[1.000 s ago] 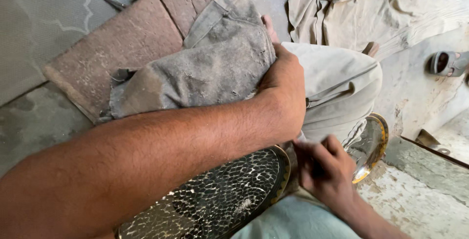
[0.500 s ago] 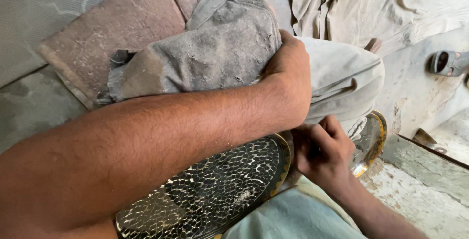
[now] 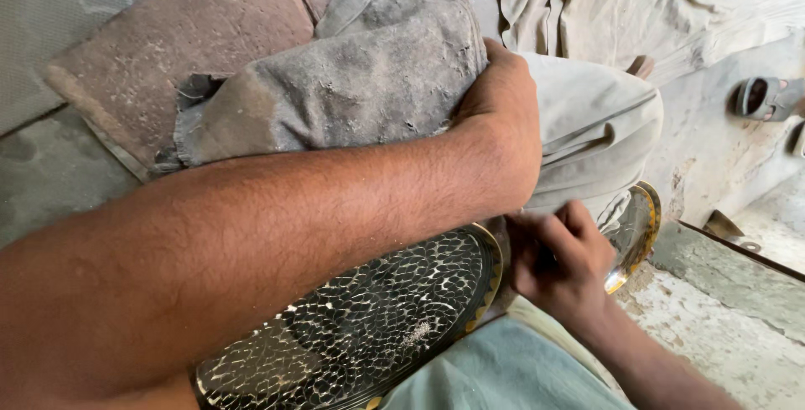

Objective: The person hammers a metal tray with a wooden mallet to create a textured pattern. They adjust the tray and a rope guide, then continue hammering across the surface.

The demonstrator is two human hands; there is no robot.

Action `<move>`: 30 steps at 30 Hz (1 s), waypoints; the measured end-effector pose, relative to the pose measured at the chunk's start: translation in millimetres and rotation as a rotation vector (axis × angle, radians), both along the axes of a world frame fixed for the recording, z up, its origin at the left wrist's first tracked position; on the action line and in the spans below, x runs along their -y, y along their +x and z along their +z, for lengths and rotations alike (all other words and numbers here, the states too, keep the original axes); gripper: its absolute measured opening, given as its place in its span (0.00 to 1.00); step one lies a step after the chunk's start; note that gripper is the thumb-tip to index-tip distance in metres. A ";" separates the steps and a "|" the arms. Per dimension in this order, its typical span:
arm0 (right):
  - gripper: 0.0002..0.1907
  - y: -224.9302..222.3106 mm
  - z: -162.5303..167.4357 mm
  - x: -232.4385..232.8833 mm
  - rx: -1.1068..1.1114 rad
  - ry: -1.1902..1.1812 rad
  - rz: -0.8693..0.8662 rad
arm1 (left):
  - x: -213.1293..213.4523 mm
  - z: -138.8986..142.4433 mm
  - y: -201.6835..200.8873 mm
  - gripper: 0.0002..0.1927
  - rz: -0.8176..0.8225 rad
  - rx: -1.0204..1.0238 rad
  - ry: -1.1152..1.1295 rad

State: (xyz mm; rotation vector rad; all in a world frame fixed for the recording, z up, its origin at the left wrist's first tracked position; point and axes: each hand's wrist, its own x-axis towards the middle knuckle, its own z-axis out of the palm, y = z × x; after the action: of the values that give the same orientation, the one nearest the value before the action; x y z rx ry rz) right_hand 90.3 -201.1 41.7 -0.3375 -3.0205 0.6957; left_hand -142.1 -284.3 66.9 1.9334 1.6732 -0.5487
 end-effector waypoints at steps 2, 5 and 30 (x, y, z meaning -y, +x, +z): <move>0.16 -2.9 1.2 6.0 -0.009 -0.008 0.005 | 5.0 -0.7 3.1 0.32 0.030 0.014 -0.005; 0.16 -5.4 3.5 14.2 0.011 0.034 -0.030 | 9.5 -5.3 3.0 0.33 0.043 0.013 0.032; 0.14 3.6 8.0 54.6 0.010 0.028 -0.058 | 47.3 1.0 12.1 0.30 0.048 0.009 0.021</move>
State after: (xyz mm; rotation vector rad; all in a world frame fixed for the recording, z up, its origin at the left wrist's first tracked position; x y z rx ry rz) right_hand 93.9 -255.7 49.6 -0.4268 -3.0136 0.6489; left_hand -130.0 -331.6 67.9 1.9027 1.7212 -0.5048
